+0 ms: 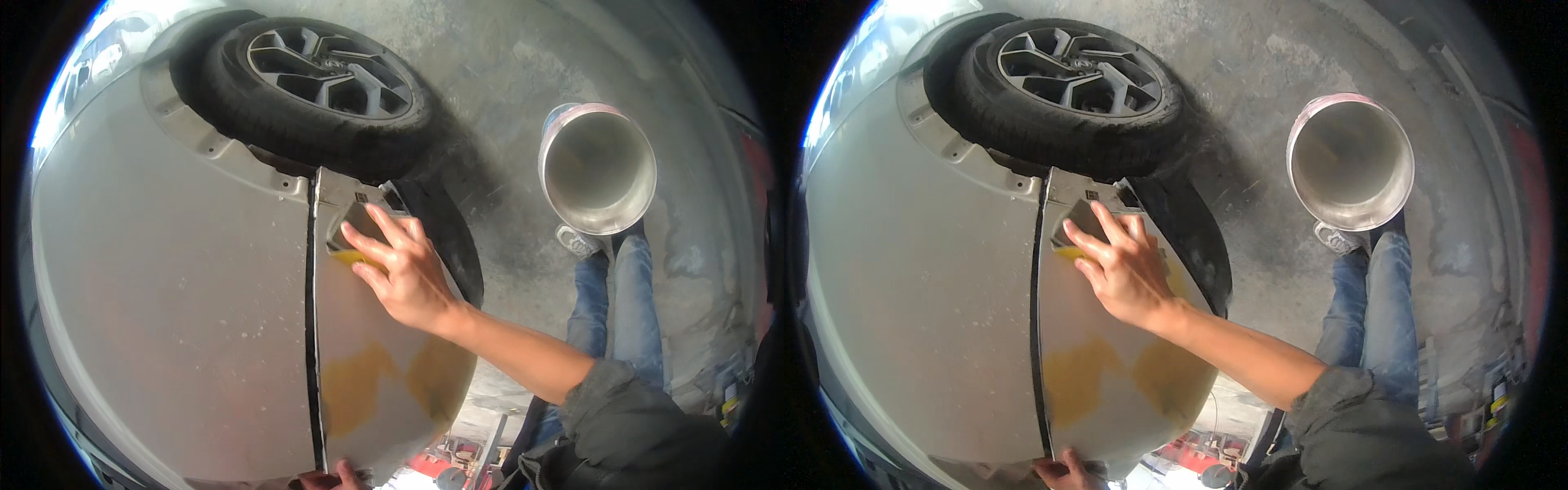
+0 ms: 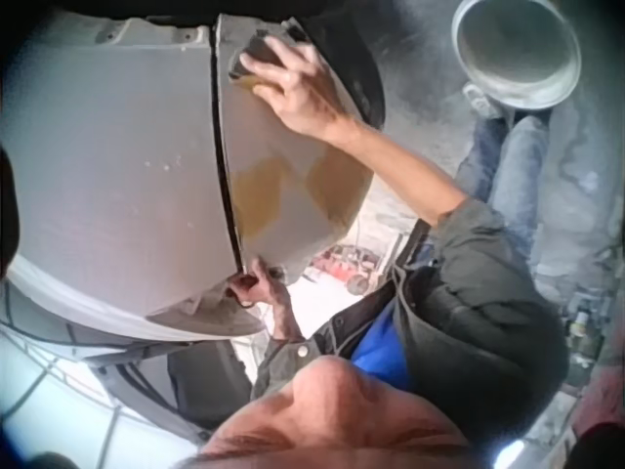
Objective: The person sands the front bumper of a white car using a yellow sanding block and water from a bucket. They repeatedly dip the sanding block into the water and rub it across the bumper surface to smooth the area.
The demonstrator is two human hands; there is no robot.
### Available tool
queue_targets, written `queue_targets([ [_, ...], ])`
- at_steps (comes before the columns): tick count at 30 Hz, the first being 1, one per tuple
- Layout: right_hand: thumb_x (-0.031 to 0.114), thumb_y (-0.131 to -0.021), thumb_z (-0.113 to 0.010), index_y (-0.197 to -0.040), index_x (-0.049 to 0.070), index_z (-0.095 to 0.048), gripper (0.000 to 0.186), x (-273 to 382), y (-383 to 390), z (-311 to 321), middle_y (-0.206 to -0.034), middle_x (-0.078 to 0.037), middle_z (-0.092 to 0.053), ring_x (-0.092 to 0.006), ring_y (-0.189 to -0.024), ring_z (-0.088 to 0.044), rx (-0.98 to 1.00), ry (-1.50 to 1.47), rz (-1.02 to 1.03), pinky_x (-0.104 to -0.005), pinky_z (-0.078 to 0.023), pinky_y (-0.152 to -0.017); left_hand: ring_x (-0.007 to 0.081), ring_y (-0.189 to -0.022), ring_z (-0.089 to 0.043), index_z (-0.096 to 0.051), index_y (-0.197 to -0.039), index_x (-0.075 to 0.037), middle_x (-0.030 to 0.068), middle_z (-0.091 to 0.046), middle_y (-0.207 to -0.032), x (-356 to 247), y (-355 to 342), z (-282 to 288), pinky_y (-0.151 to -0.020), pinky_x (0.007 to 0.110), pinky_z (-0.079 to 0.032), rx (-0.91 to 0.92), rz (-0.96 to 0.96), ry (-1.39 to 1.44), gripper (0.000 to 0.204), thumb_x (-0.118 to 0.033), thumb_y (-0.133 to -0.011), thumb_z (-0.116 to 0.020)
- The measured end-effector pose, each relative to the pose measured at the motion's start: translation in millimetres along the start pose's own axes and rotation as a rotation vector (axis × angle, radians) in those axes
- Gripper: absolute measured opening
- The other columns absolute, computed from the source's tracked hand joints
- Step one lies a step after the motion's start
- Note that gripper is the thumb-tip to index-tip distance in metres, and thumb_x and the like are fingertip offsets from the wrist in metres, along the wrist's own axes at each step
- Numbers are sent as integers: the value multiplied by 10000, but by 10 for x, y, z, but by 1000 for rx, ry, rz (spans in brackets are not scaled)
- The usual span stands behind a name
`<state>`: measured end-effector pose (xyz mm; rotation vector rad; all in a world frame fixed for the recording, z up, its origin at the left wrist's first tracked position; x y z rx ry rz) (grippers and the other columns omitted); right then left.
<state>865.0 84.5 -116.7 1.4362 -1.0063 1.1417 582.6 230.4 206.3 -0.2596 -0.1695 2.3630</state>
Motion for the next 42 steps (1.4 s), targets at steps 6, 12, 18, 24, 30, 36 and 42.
queue_targets([
  [6, 184, -892, -763, -1351, 173, -710, 463, 49, 149, -9, -1510, -206, -520, -354, -1165, -539, 35, -62, 9, -447, -488, -1000, 161, -808, -565, -561, -1060, -30, 89, -643, -993, -420, -78, -101, -716, 341, -516, -18, -74, 17, 475, -249, -818, -906],
  [12, 143, -871, -776, -1400, 129, -671, 539, -71, -328, -55, -1565, -204, -483, -374, -1231, -520, 114, -161, 206, -423, -457, -1082, 193, -952, -604, -595, -1179, 13, 123, -682, -1111, -316, -53, -54, -848, 360, -512, -2, -16, 49, 516, -254, -846, -885],
  [18, 166, -838, -802, -1356, 142, -707, 527, -873, 530, 69, -1568, -203, -489, -357, -1252, -542, 163, -120, 61, -434, -460, -1092, 209, -971, -619, -595, -1150, 6, 131, -683, -1130, -550, -60, -104, -873, 383, -521, 2, -71, 34, 472, -242, -857, -871],
  [24, 187, -833, -788, -1334, 167, -716, 506, -58, -238, -19, -1503, -221, -540, -380, -1156, -563, 82, -190, 328, -439, -487, -1038, 207, -984, -618, -598, -1163, -3, 125, -683, -1138, -391, -83, 12, -906, 388, -511, 24, -54, 63, 440, -208, -871, -854],
  [30, 132, -862, -808, -1360, 89, -697, 512, -832, 475, 63, -1540, -242, -510, -357, -1203, -569, 96, -122, 6, -432, -480, -1048, 201, -920, -608, -605, -1077, -16, 114, -687, -1062, -264, -50, 40, -845, 373, -508, 10, -75, -26, 379, -212, -869, -855],
  [36, 198, -916, -755, -1425, 112, -643, 529, -654, 351, 37, -1487, -253, -539, -382, -1173, -571, 101, -64, 29, -420, -511, -1019, 206, -818, -580, -586, -1012, -22, 117, -681, -923, -191, -27, 152, -753, 384, -495, -69, -71, -43, 452, -296, -823, -891],
  [42, 213, -937, -730, -1409, 70, -647, 501, -737, 70, -15, -1529, -285, -493, -388, -1186, -558, 100, -178, 15, -431, -461, -1071, 206, -842, -578, -578, -1040, -15, 123, -684, -989, -282, -64, 68, -757, 401, -498, -57, -50, 19, 483, -291, -810, -901],
])
Point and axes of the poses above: each hand's wrist, its own y-axis away from the middle knuckle, its own z-axis out of the back of the hand, x = y × z, the point moved 9 cm from there along -y, towards the middle knuckle
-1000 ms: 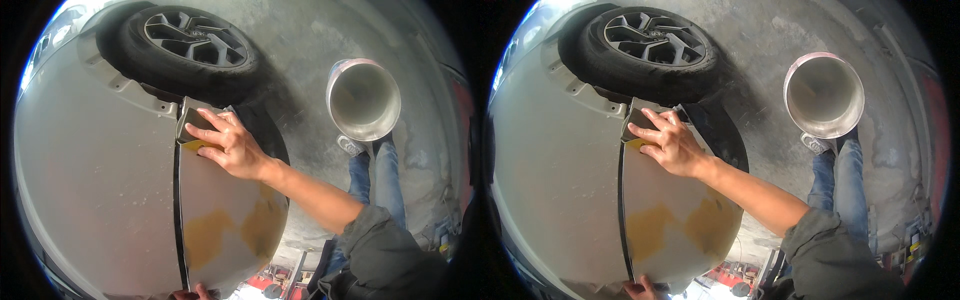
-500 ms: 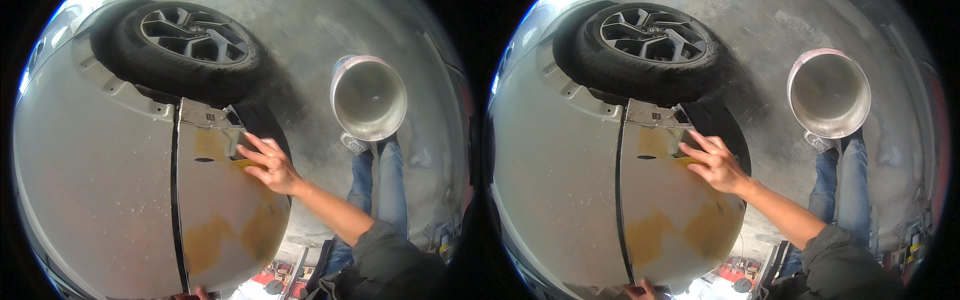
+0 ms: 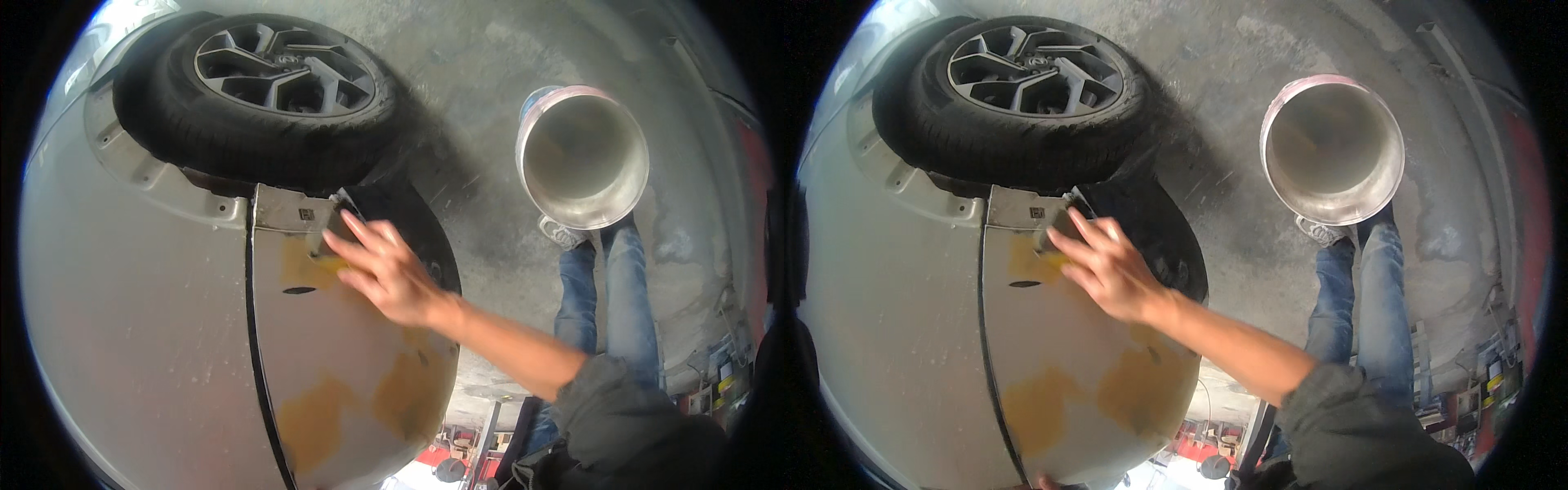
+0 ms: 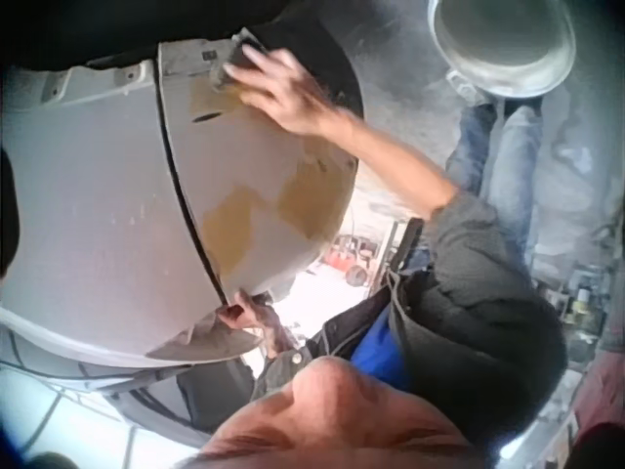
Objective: The person sands the front bumper of a white car using a yellow sanding block and water from a bucket. They repeatedly dip the sanding block into the water and rub it across the bumper surface to smooth the area.
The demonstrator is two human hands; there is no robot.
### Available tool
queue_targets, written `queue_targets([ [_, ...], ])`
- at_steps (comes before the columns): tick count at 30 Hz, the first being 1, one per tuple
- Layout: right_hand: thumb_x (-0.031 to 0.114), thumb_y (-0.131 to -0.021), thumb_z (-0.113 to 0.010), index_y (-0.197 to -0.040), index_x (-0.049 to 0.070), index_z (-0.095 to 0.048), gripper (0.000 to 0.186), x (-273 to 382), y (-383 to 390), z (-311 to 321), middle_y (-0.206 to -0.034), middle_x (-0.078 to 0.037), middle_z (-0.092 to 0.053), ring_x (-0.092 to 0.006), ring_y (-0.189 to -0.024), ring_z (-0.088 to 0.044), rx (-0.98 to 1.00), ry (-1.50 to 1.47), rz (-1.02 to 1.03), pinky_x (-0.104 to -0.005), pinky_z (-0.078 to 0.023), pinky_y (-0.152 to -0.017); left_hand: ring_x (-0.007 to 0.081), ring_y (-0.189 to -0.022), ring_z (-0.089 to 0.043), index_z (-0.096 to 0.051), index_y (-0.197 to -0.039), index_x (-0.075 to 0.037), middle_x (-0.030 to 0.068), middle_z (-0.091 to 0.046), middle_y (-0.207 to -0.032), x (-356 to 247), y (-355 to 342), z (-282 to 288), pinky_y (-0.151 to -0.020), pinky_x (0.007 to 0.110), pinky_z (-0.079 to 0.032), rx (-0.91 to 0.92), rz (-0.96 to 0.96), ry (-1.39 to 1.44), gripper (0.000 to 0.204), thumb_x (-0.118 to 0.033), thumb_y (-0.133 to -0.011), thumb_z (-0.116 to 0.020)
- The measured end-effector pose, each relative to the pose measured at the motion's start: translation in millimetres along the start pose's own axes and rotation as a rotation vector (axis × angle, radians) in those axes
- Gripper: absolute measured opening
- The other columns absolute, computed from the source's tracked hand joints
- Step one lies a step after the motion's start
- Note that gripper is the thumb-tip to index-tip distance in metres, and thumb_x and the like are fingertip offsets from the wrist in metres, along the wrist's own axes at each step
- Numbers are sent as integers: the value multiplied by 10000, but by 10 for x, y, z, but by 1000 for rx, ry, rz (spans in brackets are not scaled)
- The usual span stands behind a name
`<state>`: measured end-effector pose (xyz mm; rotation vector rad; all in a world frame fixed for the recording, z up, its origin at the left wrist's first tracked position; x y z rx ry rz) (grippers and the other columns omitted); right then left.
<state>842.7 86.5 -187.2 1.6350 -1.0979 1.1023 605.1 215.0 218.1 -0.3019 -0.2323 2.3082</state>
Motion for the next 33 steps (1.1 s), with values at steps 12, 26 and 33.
queue_targets([
  [12, 223, -966, -705, -1496, 141, -576, 551, -176, -131, -21, -1601, -216, -449, -320, -1258, -517, 208, -90, 23, -413, -425, -1122, 234, -979, -616, -594, -1239, 13, 156, -688, -1174, -272, -8, -182, -867, 421, -521, 24, 14, 67, 591, -313, -841, -886],
  [26, 277, -962, -694, -1456, 121, -618, 523, -457, 492, 148, -1541, -265, -492, -392, -1242, -569, 201, 50, -212, -432, -438, -1116, 212, -875, -584, -604, -1097, 10, 138, -697, -1015, -118, 1, -32, -791, 408, -491, -12, -25, -17, 492, -294, -841, -893],
  [33, 247, -950, -697, -1401, 85, -657, 481, -184, 50, -11, -1523, -267, -500, -397, -1201, -562, -18, 23, -109, -432, -467, -1067, 222, -920, -598, -601, -1157, 13, 145, -694, -1071, -129, 1, -87, -826, 413, -501, 25, -16, 12, 495, -251, -849, -883],
])
Point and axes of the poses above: each hand's wrist, its own y-axis away from the middle knuckle, its own z-axis out of the back of the hand, x = y × z, the point moved 9 cm from there along -y, towards the middle knuckle
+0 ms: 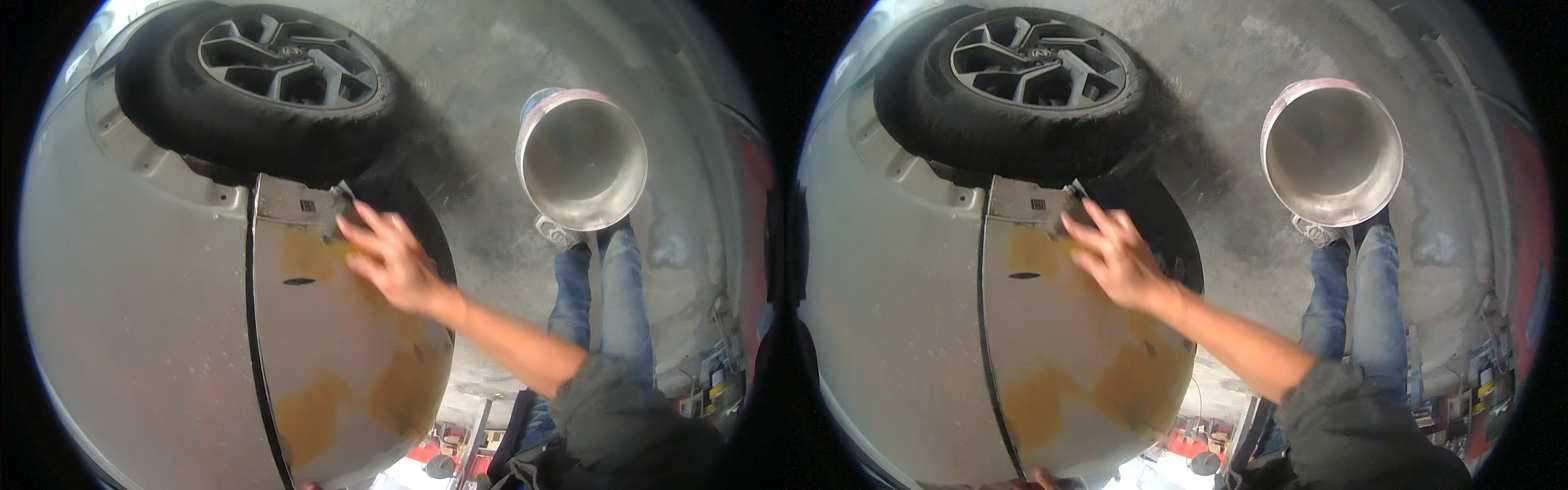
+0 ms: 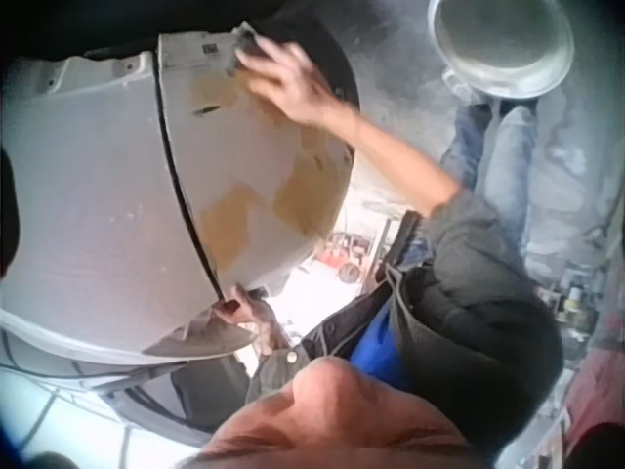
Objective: The person sands the front bumper of a white car using a yellow sanding block and water from a bucket. They repeatedly dip the sanding block into the water and rub it across the bumper surface to smooth the area.
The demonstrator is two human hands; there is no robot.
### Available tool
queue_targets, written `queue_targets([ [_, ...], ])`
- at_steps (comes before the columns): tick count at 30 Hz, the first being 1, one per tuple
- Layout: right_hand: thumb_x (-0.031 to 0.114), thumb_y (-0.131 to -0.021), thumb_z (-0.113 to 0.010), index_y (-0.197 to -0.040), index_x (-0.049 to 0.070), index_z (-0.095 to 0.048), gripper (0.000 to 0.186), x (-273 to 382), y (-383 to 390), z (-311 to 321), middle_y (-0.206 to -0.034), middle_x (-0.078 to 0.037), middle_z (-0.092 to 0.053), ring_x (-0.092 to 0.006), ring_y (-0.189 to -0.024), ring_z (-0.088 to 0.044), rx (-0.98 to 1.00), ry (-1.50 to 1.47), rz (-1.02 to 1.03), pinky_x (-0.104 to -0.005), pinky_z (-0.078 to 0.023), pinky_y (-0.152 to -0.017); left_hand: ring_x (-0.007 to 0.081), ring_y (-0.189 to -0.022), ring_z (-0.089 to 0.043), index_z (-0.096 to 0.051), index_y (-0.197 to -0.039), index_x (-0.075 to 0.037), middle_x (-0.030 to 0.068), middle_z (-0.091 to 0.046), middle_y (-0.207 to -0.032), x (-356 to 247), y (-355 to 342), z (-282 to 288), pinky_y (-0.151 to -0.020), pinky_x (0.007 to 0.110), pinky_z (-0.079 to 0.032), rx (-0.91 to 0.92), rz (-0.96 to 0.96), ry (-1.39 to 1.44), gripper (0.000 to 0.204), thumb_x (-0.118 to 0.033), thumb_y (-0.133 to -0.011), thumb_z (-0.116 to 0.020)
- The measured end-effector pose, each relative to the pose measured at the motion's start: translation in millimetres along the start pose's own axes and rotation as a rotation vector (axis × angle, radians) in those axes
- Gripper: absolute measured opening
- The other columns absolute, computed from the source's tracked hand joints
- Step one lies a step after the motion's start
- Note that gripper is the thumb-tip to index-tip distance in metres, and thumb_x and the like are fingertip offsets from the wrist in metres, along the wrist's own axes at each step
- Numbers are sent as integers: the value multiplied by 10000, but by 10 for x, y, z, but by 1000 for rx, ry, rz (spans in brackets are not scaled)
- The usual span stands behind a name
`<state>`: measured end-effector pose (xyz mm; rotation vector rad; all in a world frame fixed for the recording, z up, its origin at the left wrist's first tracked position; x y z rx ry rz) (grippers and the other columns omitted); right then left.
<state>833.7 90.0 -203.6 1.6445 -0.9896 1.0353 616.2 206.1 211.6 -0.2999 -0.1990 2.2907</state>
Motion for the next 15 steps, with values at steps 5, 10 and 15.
queue_targets([
  [5, 175, -916, -746, -1419, 113, -652, 516, 87, 333, 62, -1519, -283, -507, -406, -1189, -567, 21, 13, 18, -449, -468, -1070, 223, -927, -603, -601, -1167, 11, 145, -696, -1068, 338, 72, 289, -835, 413, -502, -30, 14, -89, 464, -211, -858, -866],
  [10, 123, -878, -770, -1364, 91, -688, 494, 378, -92, -34, -1523, -259, -506, -398, -1195, -542, -53, -55, 141, -434, -470, -1066, 208, -919, -578, -585, -1108, 4, 128, -664, -1038, -169, -22, -119, -801, 401, -492, -9, -22, 21, 426, -211, -858, -856],
  [15, 116, -847, -791, -1335, 102, -713, 494, 432, 212, 4, -1554, -233, -488, -379, -1227, -537, 32, -2, 199, -429, -466, -1077, 196, -897, -548, -544, -1016, -1, 109, -625, -995, 194, 60, 149, -765, 394, -460, 31, 3, -120, 401, -238, -873, -835],
])
Point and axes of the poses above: each hand's wrist, its own y-axis away from the middle knuckle, its own z-axis out of the back of the hand, x = y × z, the point moved 9 cm from there along -y, towards the middle knuckle
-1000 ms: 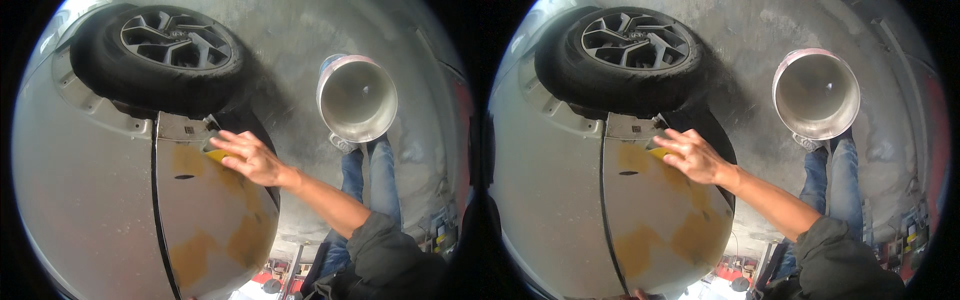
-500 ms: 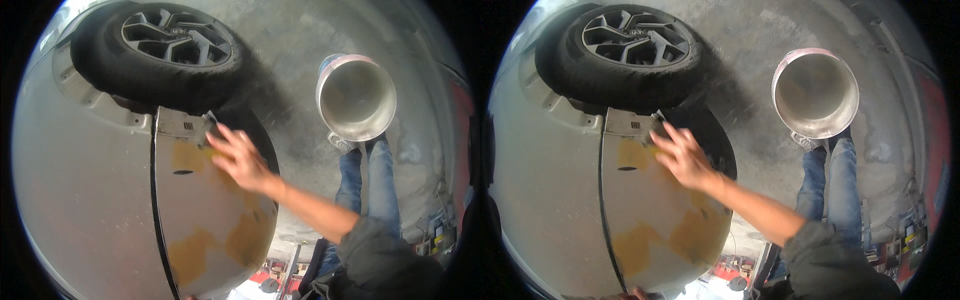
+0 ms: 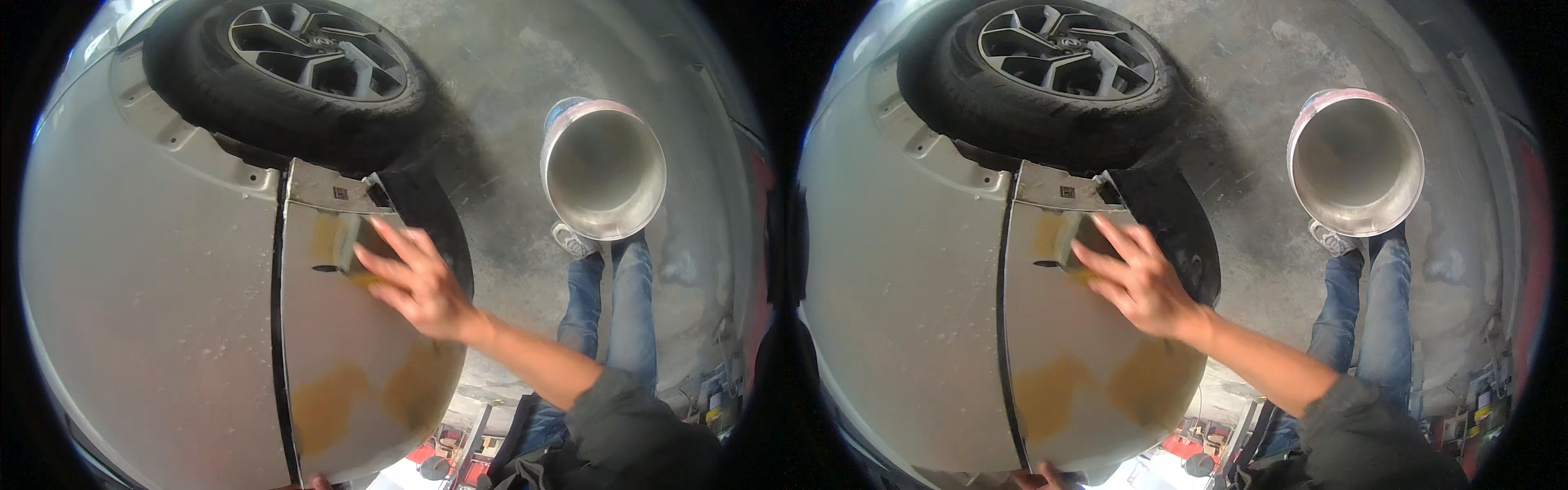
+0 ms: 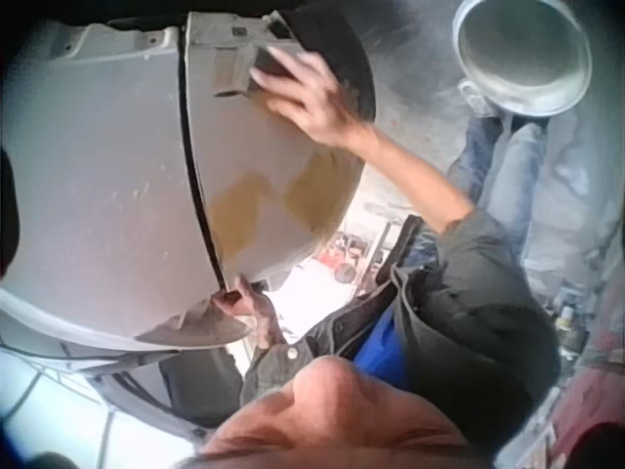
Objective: The person sands the front bumper of a white car using a yellow sanding block and water from a bucket. They repeatedly dip the sanding block into the water and rub it across the bumper surface to smooth the area.
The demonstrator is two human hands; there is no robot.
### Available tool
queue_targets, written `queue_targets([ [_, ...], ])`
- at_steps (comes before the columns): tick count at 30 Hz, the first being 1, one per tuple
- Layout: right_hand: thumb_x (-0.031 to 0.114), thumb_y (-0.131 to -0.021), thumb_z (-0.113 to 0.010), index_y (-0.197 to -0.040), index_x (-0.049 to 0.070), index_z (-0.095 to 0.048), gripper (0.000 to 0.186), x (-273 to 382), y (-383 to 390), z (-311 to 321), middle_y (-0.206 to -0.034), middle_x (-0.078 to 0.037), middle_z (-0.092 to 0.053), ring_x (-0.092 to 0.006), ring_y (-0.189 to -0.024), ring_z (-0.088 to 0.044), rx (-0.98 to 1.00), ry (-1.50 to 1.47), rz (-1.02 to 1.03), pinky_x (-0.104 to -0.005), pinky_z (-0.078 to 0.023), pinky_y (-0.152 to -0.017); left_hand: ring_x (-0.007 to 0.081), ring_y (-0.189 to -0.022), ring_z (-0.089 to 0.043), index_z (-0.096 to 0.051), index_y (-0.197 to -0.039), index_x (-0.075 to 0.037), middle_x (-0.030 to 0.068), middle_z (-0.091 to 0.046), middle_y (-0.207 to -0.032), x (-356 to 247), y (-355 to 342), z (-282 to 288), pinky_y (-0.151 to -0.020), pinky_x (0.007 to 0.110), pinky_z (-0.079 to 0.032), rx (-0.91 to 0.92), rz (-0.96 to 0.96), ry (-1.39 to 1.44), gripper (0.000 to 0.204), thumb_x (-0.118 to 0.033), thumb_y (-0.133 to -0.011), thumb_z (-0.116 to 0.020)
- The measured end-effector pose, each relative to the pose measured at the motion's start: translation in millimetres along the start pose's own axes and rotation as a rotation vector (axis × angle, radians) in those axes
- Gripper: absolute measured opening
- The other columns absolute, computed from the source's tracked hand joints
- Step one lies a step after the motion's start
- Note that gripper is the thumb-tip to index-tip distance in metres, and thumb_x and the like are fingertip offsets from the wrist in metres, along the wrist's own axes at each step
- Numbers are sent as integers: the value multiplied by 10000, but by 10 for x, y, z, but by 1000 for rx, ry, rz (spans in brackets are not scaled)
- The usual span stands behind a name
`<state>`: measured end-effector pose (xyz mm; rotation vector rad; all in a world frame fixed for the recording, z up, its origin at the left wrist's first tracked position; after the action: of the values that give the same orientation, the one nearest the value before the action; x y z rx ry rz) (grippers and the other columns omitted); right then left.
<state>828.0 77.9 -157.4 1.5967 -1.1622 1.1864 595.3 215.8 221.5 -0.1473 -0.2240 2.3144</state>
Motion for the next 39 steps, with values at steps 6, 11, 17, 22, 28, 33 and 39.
queue_targets([
  [6, 124, -813, -823, -1351, 131, -710, 550, 356, -592, -104, -1526, -244, -514, -377, -1249, -525, -33, -41, 85, -430, -463, -1088, 191, -862, -494, -477, -924, -30, 79, -542, -957, -404, -109, -236, -753, 393, -414, -9, -41, 61, 446, -281, -873, -841],
  [11, 85, -769, -842, -1354, 156, -713, 604, 347, 116, -92, -1561, -237, -487, -373, -1225, -545, 50, -65, 101, -419, -483, -1074, 226, -931, -537, -564, -1051, 8, 125, -599, -1068, -431, -92, -208, -832, 415, -454, -26, -30, 33, 461, -302, -869, -853],
  [17, 97, -742, -865, -1376, 134, -694, 657, 498, -215, -76, -1574, -238, -475, -387, -1223, -535, 72, -49, 203, -429, -496, -1047, 242, -1065, -595, -549, -1279, 16, 156, -634, -1234, -370, -32, -202, -939, 418, -484, 20, -2, 111, 535, -245, -899, -822],
  [22, 142, -784, -837, -1335, 129, -721, 563, 484, -139, -32, -1565, -218, -490, -342, -1225, -542, 110, -21, 167, -428, -501, -1051, 243, -1097, -609, -530, -1323, 8, 152, -636, -1277, -379, -37, -216, -966, 414, -491, 64, -15, 106, 542, -201, -906, -807],
  [28, 154, -841, -803, -1377, 138, -695, 547, 312, -113, -34, -1555, -220, -496, -343, -1220, -541, 5, 30, 55, -410, -489, -1063, 231, -1044, -612, -550, -1261, -2, 151, -662, -1228, -58, 19, -46, -916, 422, -504, 45, -9, 66, 476, -190, -904, -803],
  [33, 167, -888, -773, -1383, 117, -684, 506, 9, 177, 11, -1556, -233, -487, -375, -1226, -544, -18, -3, -64, -423, -478, -1075, 221, -946, -633, -599, -1089, -22, 166, -705, -1135, -129, -54, -100, -842, 403, -531, -1, -26, 135, 381, -214, -874, -848],
  [39, 188, -911, -756, -1421, 120, -651, 525, -217, 303, 45, -1552, -238, -488, -391, -1185, -574, -30, 52, -178, -432, -489, -1051, 227, -902, -635, -593, -1066, -1, 172, -704, -1068, -242, -44, -141, -783, 397, -542, -83, 55, 163, 467, -264, -826, -895],
])
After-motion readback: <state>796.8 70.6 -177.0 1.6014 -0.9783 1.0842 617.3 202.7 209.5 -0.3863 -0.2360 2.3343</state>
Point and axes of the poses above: each hand's wrist, its own y-axis away from the middle knuckle, its own z-axis out of the back of the hand, x = y × z, the point moved 9 cm from there along -y, towards the middle knuckle
